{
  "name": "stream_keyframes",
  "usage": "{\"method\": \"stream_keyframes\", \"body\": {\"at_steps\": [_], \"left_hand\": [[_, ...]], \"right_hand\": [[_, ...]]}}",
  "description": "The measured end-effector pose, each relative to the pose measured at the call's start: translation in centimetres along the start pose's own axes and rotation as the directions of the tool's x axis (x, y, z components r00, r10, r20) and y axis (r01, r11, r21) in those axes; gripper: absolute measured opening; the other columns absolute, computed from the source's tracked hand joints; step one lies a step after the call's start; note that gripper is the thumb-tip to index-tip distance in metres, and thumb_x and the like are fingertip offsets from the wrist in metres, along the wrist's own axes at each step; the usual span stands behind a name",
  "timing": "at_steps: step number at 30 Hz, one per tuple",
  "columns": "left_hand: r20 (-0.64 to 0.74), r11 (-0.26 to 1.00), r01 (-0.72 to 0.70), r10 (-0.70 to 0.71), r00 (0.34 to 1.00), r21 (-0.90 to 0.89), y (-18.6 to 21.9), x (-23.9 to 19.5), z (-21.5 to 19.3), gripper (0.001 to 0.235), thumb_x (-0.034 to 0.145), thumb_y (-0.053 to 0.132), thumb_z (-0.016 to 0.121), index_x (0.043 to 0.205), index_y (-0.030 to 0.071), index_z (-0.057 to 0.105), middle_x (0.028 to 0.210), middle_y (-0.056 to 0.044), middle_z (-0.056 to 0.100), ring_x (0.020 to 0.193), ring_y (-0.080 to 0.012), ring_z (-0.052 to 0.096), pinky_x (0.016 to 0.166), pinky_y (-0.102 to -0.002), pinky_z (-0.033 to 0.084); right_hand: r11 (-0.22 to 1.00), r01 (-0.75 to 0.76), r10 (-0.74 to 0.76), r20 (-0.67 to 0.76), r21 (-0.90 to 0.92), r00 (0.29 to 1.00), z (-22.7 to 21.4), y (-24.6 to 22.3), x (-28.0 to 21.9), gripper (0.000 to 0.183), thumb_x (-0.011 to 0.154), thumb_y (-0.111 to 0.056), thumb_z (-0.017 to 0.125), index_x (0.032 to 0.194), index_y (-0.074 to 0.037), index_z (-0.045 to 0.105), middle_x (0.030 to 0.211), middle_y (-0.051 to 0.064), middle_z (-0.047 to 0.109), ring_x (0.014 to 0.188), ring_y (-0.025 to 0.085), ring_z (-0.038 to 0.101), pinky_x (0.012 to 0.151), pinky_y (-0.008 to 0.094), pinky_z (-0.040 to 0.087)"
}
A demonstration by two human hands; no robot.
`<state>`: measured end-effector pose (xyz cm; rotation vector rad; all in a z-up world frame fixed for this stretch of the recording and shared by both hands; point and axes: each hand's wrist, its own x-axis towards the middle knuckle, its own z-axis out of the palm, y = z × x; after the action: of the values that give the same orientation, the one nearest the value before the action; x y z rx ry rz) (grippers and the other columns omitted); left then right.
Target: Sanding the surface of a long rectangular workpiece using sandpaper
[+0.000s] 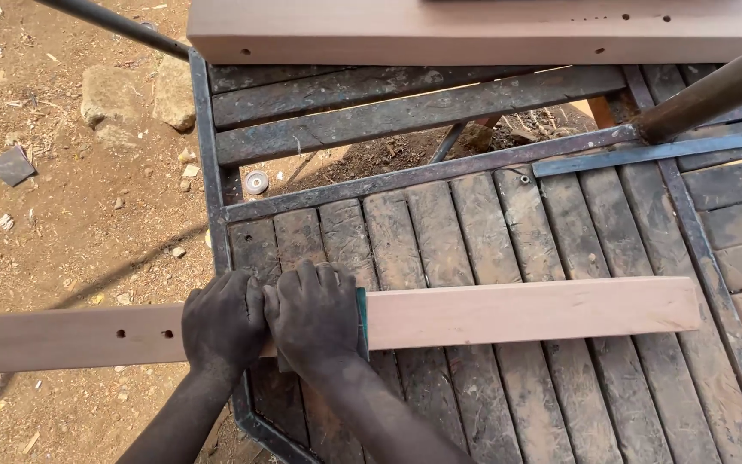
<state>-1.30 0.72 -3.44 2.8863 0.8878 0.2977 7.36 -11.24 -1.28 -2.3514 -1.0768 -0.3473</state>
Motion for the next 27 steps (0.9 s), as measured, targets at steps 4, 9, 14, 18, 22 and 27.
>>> {"method": "stream_keyframes", "body": {"at_steps": [4, 9, 14, 18, 22, 27], "left_hand": [[0.011, 0.999, 0.012, -0.012, 1.0, 0.044, -0.6, -0.2, -0.6, 0.033, 0.101, 0.043, 0.049, 0.079, 0.02, 0.058, 0.076, -0.006, 0.062, 0.09, -0.0249, 0.071, 0.08, -0.038, 0.054], [0.218, 0.99, 0.134, -0.141, 0.966, 0.05, 1.5, 1.0, -2.3, 0.023, 0.092, 0.036, 0.054, 0.079, 0.018, 0.06, 0.086, -0.006, 0.072, 0.087, -0.033, 0.068, 0.085, -0.046, 0.048], [0.252, 0.988, 0.143, -0.153, 0.956, 0.057, 1.9, 1.3, -2.0, 0.022, 0.089, 0.038, 0.055, 0.085, 0.018, 0.064, 0.087, -0.004, 0.073, 0.085, -0.028, 0.068, 0.084, -0.045, 0.048], [0.187, 0.994, 0.109, -0.112, 0.976, 0.025, 1.4, 1.1, -2.0, 0.022, 0.094, 0.031, 0.051, 0.084, 0.016, 0.062, 0.083, -0.007, 0.07, 0.082, -0.0326, 0.066, 0.079, -0.048, 0.047], [0.19, 0.996, 0.087, -0.087, 0.978, 0.011, 0.7, 0.8, -2.0, 0.022, 0.091, 0.032, 0.051, 0.08, 0.015, 0.059, 0.083, -0.008, 0.069, 0.081, -0.0343, 0.065, 0.078, -0.049, 0.047], [0.304, 0.988, 0.139, -0.153, 0.94, 0.065, 1.4, 1.2, -2.5, 0.022, 0.09, 0.041, 0.057, 0.088, 0.02, 0.063, 0.084, -0.002, 0.072, 0.081, -0.0254, 0.068, 0.086, -0.044, 0.051]], "right_hand": [[0.996, -0.042, 0.048, 0.077, -0.074, 0.996, -5.7, 13.5, -3.4, 0.049, 0.101, -0.055, 0.049, 0.087, -0.011, 0.064, 0.081, 0.012, 0.061, 0.09, 0.033, 0.068, 0.103, 0.056, 0.043], [0.753, -0.379, 0.436, -0.024, -0.538, 0.9, -16.4, 35.2, -8.2, 0.053, 0.116, -0.051, 0.034, 0.093, -0.007, 0.053, 0.095, 0.015, 0.058, 0.094, 0.036, 0.055, 0.092, 0.051, 0.041], [0.739, -0.407, 0.5, 0.032, -0.537, 0.865, -10.7, 21.8, -1.9, 0.044, 0.114, -0.043, 0.041, 0.101, -0.006, 0.062, 0.099, 0.015, 0.064, 0.093, 0.032, 0.058, 0.09, 0.047, 0.045], [0.954, -0.191, 0.24, 0.204, -0.233, 0.949, -1.4, 6.2, 4.0, 0.024, 0.103, -0.039, 0.052, 0.093, -0.019, 0.059, 0.08, 0.002, 0.059, 0.069, 0.022, 0.054, 0.074, 0.041, 0.044], [0.996, -0.038, 0.048, 0.13, -0.084, 0.99, -0.8, 5.6, 3.7, 0.027, 0.1, -0.042, 0.058, 0.096, -0.015, 0.063, 0.085, 0.006, 0.064, 0.079, 0.028, 0.061, 0.07, 0.046, 0.045], [0.91, -0.245, 0.341, 0.267, -0.333, 0.901, -11.0, 22.4, -0.5, 0.051, 0.104, -0.053, 0.037, 0.094, -0.012, 0.066, 0.094, 0.009, 0.07, 0.09, 0.029, 0.063, 0.098, 0.051, 0.041]]}}
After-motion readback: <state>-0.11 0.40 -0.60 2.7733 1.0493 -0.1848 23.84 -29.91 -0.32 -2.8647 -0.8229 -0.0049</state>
